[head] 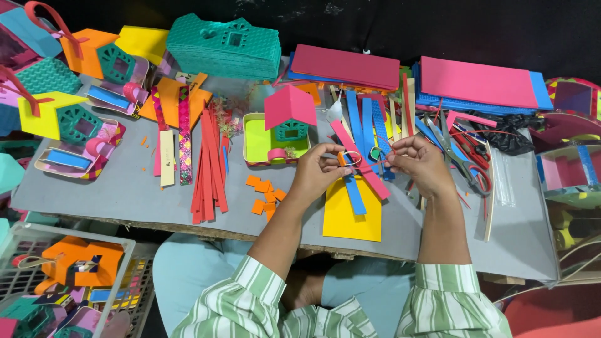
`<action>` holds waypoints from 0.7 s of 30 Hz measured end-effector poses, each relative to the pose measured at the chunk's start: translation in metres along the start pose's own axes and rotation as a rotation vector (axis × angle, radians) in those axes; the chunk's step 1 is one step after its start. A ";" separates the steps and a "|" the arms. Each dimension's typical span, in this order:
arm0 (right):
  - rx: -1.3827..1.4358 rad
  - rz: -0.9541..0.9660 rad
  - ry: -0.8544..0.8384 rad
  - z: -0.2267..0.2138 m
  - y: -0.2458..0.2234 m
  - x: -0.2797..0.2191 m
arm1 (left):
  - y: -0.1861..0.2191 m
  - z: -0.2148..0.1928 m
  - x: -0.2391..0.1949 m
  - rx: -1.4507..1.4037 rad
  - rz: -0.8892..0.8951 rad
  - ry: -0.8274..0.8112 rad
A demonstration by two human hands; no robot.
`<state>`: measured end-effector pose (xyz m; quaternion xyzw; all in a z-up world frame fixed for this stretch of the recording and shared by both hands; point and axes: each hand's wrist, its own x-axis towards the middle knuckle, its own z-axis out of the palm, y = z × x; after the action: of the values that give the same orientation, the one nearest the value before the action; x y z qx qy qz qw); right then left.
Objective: The person is assembling and decorating small model houses by gluing colored foam and paper strips onto the structures and trimming them with scissors.
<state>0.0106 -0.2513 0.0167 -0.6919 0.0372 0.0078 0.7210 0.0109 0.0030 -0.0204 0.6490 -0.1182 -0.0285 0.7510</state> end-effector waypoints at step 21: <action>-0.010 0.007 -0.011 -0.014 0.013 0.011 | 0.019 0.001 -0.002 0.229 0.129 -0.040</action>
<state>0.0200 -0.2654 0.0023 -0.6954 0.0357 0.0143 0.7176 0.0063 0.0051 -0.0017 0.7209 -0.1773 0.0204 0.6697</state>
